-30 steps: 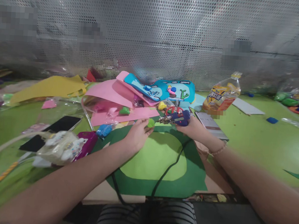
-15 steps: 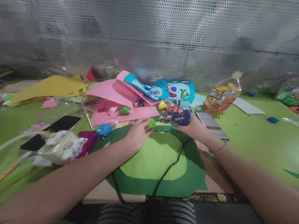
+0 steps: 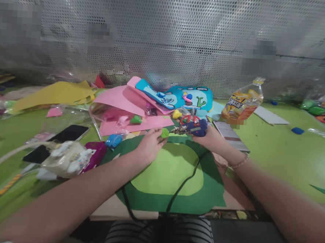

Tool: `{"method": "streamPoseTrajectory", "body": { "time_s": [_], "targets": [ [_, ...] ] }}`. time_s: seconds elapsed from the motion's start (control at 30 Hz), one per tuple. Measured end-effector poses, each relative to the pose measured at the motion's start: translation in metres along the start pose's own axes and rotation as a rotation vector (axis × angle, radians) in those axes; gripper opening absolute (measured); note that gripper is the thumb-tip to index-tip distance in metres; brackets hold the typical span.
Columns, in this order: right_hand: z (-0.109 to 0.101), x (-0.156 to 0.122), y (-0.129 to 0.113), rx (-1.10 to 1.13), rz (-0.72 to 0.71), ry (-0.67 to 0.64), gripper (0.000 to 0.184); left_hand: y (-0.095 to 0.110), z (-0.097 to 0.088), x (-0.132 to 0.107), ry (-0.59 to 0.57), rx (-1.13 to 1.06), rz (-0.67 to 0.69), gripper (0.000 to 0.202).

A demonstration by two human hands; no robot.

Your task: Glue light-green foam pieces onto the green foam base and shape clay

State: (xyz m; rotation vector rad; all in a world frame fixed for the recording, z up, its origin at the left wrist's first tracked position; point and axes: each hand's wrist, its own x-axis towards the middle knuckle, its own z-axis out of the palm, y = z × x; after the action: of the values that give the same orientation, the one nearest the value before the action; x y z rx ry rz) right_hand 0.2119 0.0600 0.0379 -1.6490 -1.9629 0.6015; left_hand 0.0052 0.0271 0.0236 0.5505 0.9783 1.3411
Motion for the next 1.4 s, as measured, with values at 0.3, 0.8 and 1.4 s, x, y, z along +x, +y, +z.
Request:
{"method": "streamPoseTrajectory", "body": {
  "time_s": [0.3, 0.8, 1.4],
  "targets": [
    [-0.0015, -0.0007, -0.0038, -0.030, 0.015, -0.014, 0.023, 0.0014, 0.0013, -0.0015, 0.003, -0.031, -0.008, 0.012],
    [-0.0033, -0.0007, -0.0044, -0.029, 0.004, -0.019, 0.025, 0.0015, 0.0017, -0.0008, 0.017, -0.032, 0.019, 0.014],
    [-0.0031, -0.0018, -0.0033, 0.015, -0.017, -0.065, 0.021, 0.0010, 0.0016, -0.0016, 0.011, -0.022, 0.024, 0.012]
  ]
}}
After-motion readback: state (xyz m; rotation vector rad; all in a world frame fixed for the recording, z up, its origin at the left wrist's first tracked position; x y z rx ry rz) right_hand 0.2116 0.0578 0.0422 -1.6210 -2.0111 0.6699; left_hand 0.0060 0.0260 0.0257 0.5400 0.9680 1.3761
